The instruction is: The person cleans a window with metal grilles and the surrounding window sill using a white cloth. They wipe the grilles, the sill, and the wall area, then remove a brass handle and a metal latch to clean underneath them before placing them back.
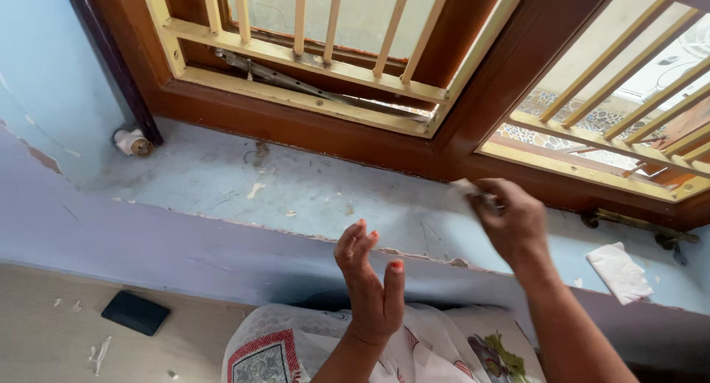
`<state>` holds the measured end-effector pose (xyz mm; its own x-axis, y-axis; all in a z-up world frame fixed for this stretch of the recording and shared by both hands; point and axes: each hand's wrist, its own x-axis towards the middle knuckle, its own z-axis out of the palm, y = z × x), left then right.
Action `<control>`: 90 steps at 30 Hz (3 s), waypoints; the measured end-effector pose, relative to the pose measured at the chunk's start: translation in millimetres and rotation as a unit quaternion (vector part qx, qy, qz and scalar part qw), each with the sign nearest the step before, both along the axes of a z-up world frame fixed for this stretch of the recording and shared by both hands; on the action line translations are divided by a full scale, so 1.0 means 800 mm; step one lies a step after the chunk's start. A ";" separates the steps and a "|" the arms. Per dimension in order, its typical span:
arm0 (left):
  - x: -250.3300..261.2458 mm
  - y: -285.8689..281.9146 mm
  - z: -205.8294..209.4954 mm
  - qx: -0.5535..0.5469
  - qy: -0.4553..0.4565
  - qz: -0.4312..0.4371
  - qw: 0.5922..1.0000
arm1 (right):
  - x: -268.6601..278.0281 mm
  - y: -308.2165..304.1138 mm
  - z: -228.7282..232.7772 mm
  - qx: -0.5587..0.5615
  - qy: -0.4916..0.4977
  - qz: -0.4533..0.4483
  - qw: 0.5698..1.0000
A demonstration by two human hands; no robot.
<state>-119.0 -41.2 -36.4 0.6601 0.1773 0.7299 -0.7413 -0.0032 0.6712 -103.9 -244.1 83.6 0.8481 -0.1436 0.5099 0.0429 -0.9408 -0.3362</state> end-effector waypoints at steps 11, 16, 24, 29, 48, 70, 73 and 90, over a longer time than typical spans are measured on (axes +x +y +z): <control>0.042 0.033 0.099 -0.219 0.098 0.053 0.969 | 0.018 -0.014 -0.027 -0.042 0.129 -0.063 0.989; 0.062 0.077 0.163 -0.384 0.239 -0.049 0.891 | 0.027 0.111 -0.025 0.073 0.182 0.167 0.966; 0.063 0.169 0.175 -0.453 0.207 -0.296 0.815 | 0.086 0.125 0.013 -0.132 0.063 0.087 0.985; 0.058 0.185 0.182 -0.428 0.184 -0.285 0.838 | 0.098 0.161 -0.005 0.080 0.232 0.233 0.941; 0.065 0.184 0.174 -0.422 0.187 -0.321 0.827 | 0.128 0.189 0.007 -0.063 0.110 0.248 0.960; 0.076 0.220 0.167 -0.562 0.216 -0.015 0.798 | 0.206 0.274 -0.012 -0.083 -0.023 0.374 0.923; 0.073 0.225 0.163 -0.577 0.181 0.003 0.796 | 0.223 0.290 -0.009 -0.136 -0.033 0.368 0.919; 0.058 0.249 0.171 -0.608 0.159 0.050 0.776 | 0.269 0.364 -0.006 -0.067 0.108 0.359 0.925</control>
